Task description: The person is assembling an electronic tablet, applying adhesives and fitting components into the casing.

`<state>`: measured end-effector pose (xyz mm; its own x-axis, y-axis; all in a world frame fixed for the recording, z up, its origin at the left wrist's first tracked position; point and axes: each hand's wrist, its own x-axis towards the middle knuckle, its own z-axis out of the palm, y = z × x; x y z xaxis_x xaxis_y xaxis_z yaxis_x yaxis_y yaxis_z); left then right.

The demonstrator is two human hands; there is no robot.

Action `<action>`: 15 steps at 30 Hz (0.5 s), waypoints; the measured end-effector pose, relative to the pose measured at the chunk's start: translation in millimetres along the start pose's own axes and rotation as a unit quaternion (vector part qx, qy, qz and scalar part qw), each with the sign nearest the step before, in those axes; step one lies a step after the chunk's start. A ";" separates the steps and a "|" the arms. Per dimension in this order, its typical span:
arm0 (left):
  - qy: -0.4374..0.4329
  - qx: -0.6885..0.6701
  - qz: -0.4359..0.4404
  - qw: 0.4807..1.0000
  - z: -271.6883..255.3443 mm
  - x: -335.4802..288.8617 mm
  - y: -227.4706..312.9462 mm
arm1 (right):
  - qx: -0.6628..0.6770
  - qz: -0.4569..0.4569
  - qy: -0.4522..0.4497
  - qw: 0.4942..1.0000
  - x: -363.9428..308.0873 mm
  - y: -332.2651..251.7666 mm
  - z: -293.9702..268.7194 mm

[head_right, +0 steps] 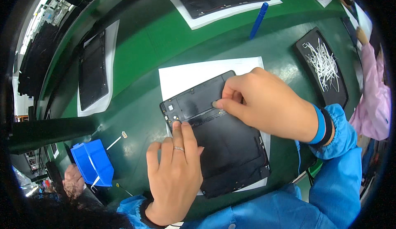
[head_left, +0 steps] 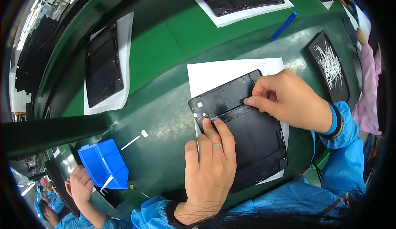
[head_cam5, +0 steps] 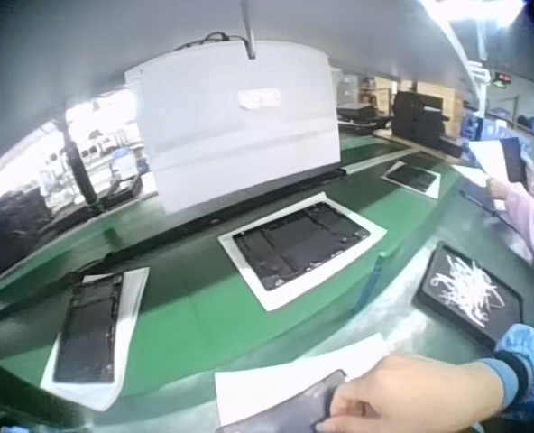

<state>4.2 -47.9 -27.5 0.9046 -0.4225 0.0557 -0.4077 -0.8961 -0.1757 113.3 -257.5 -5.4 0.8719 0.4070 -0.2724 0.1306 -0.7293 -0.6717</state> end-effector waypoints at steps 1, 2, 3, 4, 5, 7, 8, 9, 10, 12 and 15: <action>-0.002 -0.004 0.001 1.000 -0.3 2.4 -0.2 | 0.001 0.002 -0.001 1.000 -0.6 -0.5 0.6; -0.003 -0.005 0.002 1.000 -0.1 4.7 -0.1 | -0.013 -0.005 0.004 1.000 -0.9 -1.4 1.2; 0.002 -0.022 -0.004 1.000 0.3 7.1 0.1 | -0.028 -0.011 0.010 0.999 -1.5 -1.4 2.2; 0.008 -0.040 -0.010 0.999 0.5 9.7 0.2 | -0.027 -0.009 0.009 1.000 -1.4 -0.7 3.9; 0.007 -0.040 -0.009 0.999 -0.4 11.8 0.4 | -0.048 -0.021 0.024 0.998 -1.1 0.1 5.6; -0.011 -0.030 -0.019 0.999 -1.2 13.9 4.5 | -0.067 -0.029 0.039 0.997 -2.6 4.5 9.3; -0.012 -0.031 -0.017 0.999 0.2 14.4 7.0 | -0.080 -0.044 0.048 0.995 -2.8 6.9 10.9; -0.021 -0.023 -0.019 0.999 3.4 13.1 10.2 | -0.092 -0.057 0.055 0.993 -2.8 9.9 14.0; -0.029 -0.015 -0.020 0.999 6.4 12.4 12.3 | -0.091 -0.053 0.055 0.993 -2.7 11.2 15.3; -0.039 -0.023 -0.022 0.999 6.4 11.1 13.6 | -0.100 -0.057 0.052 0.992 -2.4 9.9 15.8; -0.053 -0.025 -0.033 0.998 2.6 8.1 14.8 | -0.101 -0.051 0.037 0.993 -2.1 7.6 15.8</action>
<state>5.8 -64.2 -32.2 0.9368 -0.3475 -0.0400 -0.3497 -0.9285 -0.1251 105.0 -255.2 -20.8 0.8802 0.4492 -0.1534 0.3066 -0.7847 -0.5388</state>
